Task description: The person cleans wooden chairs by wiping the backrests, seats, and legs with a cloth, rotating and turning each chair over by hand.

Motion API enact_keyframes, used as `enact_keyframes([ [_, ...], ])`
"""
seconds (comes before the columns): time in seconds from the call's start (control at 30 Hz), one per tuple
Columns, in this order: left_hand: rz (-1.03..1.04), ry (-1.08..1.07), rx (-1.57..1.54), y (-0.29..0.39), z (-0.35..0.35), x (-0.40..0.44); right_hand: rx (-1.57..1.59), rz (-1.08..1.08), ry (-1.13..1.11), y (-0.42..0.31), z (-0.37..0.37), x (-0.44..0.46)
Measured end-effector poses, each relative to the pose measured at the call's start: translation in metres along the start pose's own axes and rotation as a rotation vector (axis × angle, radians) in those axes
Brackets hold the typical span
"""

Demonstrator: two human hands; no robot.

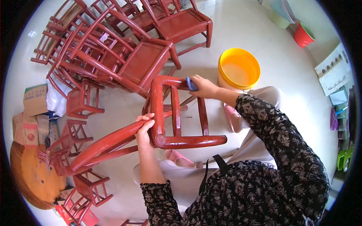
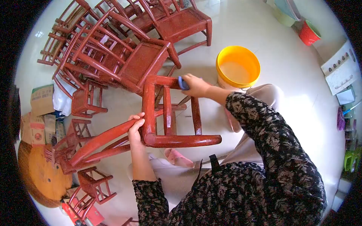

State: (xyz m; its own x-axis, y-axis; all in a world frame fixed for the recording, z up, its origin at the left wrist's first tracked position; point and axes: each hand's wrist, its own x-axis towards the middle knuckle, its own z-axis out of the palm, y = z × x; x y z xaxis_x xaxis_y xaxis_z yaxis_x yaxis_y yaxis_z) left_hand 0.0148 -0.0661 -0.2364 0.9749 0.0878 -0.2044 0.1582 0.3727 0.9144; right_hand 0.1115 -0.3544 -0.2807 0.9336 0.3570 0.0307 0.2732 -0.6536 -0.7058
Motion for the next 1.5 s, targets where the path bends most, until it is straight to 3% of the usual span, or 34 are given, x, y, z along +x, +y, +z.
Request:
enact_keyframes([
  [0.03, -0.002, -0.011, -0.014, 0.001, -0.001, 0.000, 0.029, -0.121, 0.053, -0.011, 0.008, 0.008],
  [0.13, -0.004, -0.002, -0.080, 0.002, -0.003, 0.000, -0.039, -0.217, 0.154, -0.022, 0.026, 0.020],
  [0.2, -0.006, 0.015, -0.072, 0.003, -0.005, 0.002, -0.245, -0.356, 0.139, -0.014, 0.022, 0.016],
  [0.23, -0.004, 0.031, -0.074, 0.003, -0.005, 0.003, -0.246, -0.356, 0.139, -0.010, 0.018, 0.010],
  [0.3, 0.007, 0.014, -0.054, 0.001, -0.006, 0.003, -0.118, -0.104, 0.061, -0.007, 0.006, -0.002],
  [0.33, 0.017, 0.000, -0.035, 0.001, -0.006, 0.003, -0.130, 0.121, 0.097, -0.012, 0.004, -0.004],
  [0.37, 0.013, 0.004, -0.037, 0.001, -0.007, 0.002, -0.131, 0.122, 0.092, -0.017, 0.004, -0.007],
  [0.43, -0.033, 0.019, -0.073, 0.004, -0.004, 0.003, -0.057, 0.165, 0.299, -0.031, 0.002, -0.008],
  [0.67, 0.015, -0.041, -0.004, 0.003, -0.003, 0.003, 0.067, 0.001, 0.218, -0.083, 0.010, 0.016],
  [0.77, 0.025, -0.045, 0.015, 0.003, -0.004, 0.004, -0.294, -0.256, 0.225, -0.080, 0.019, 0.015],
  [0.83, -0.002, -0.020, -0.029, 0.002, -0.003, 0.004, -0.308, -0.204, 0.165, -0.083, 0.006, 0.004],
  [0.9, -0.012, -0.016, -0.036, 0.004, 0.000, 0.003, 0.046, 0.105, 0.038, -0.082, 0.000, -0.001],
  [0.93, -0.010, -0.016, -0.039, 0.003, 0.001, 0.004, 0.024, 0.148, 0.148, -0.079, 0.007, -0.001],
  [1.07, 0.029, -0.015, 0.042, 0.005, 0.006, 0.001, -0.156, -0.108, 0.167, -0.083, 0.004, 0.008],
  [1.13, 0.013, -0.025, 0.014, 0.009, 0.009, -0.003, -0.285, -0.308, 0.035, -0.089, 0.003, 0.017],
  [1.17, 0.013, -0.024, 0.013, 0.010, 0.009, -0.002, -0.286, -0.308, 0.034, -0.091, 0.002, 0.020],
  [1.23, 0.035, -0.061, 0.056, 0.010, 0.009, -0.001, -0.335, -0.053, -0.119, -0.096, 0.000, 0.024],
  [1.37, 0.039, -0.075, 0.051, 0.009, 0.009, 0.004, -0.532, -0.119, 0.084, -0.097, 0.008, 0.020],
  [1.43, 0.080, -0.106, 0.088, 0.007, 0.007, 0.005, -0.181, -0.083, 0.145, -0.087, 0.016, 0.024],
  [1.5, 0.075, -0.096, 0.077, 0.007, 0.005, 0.006, -0.163, -0.196, 0.062, -0.078, 0.015, 0.031],
])
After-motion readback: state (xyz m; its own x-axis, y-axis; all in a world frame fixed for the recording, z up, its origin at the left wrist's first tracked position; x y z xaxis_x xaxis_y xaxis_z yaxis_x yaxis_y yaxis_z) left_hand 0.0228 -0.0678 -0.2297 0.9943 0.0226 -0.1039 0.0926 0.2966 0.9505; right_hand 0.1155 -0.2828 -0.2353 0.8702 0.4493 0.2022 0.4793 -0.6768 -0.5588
